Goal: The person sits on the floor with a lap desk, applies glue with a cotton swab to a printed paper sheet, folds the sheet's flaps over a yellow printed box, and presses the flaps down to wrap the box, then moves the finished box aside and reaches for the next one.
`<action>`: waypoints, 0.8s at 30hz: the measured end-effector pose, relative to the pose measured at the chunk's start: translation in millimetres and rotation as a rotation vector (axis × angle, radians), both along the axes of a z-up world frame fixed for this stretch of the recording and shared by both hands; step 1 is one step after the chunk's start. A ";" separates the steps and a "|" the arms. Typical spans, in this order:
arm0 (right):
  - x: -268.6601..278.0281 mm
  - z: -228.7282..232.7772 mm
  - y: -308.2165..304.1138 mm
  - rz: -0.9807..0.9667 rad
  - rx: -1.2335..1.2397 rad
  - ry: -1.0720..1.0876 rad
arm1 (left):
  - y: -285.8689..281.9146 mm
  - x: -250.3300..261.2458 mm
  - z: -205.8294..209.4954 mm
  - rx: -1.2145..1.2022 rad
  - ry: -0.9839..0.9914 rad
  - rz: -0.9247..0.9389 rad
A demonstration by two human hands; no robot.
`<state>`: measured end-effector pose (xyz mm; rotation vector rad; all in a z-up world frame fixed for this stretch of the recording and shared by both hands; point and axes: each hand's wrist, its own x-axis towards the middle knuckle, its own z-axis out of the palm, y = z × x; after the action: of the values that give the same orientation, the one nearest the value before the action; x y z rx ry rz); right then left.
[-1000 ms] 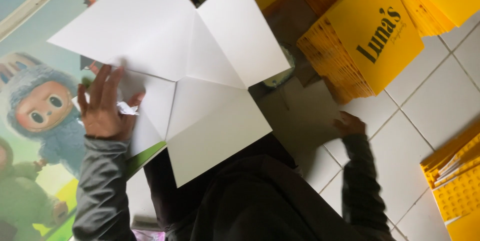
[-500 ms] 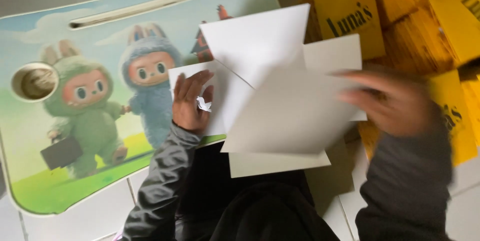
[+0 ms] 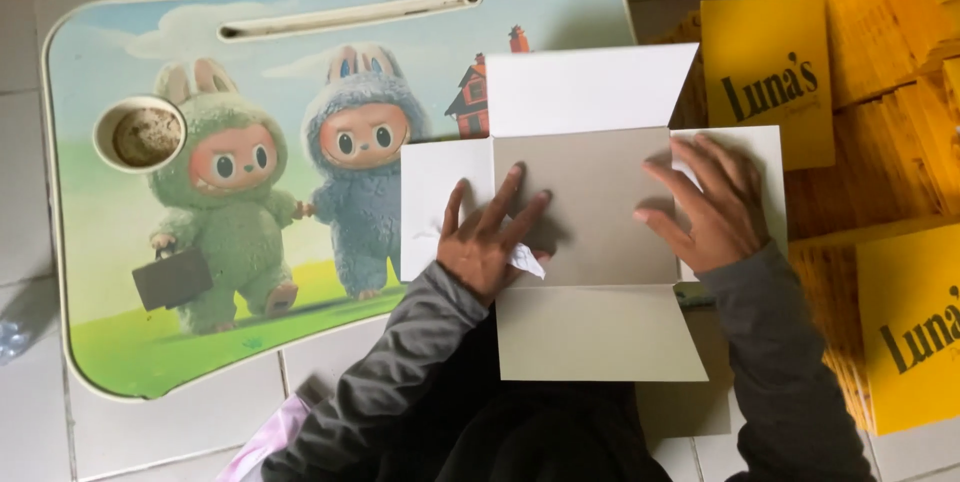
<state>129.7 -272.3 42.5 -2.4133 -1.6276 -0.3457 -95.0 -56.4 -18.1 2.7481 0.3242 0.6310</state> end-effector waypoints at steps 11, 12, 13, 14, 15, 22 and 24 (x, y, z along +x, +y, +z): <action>-6.6 -24.6 -6.8 0.060 0.166 0.185 | 9.6 1.1 9.8 -0.021 0.071 -0.030; -6.0 -26.1 -7.4 0.055 0.167 0.186 | 10.5 1.3 12.9 -0.021 0.072 -0.034; -5.6 -27.6 -7.9 0.058 0.161 0.188 | 11.4 1.4 16.1 -0.047 0.086 -0.039; -4.5 -29.3 -6.9 0.064 0.156 0.191 | 13.2 1.3 19.4 -0.072 0.100 -0.039; -6.0 -30.2 -7.6 0.064 0.158 0.191 | 14.6 0.5 18.5 -0.071 0.101 -0.040; -21.7 -23.7 -3.3 0.078 0.123 0.170 | 25.4 -10.8 22.8 -0.077 0.110 -0.056; -22.9 -20.6 -3.5 0.074 0.119 0.172 | 27.7 -12.8 25.4 -0.062 0.113 -0.073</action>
<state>106.8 -275.8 21.9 -2.2231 -1.5706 -0.2097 -107.8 -28.7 7.3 2.7276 0.2632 0.4404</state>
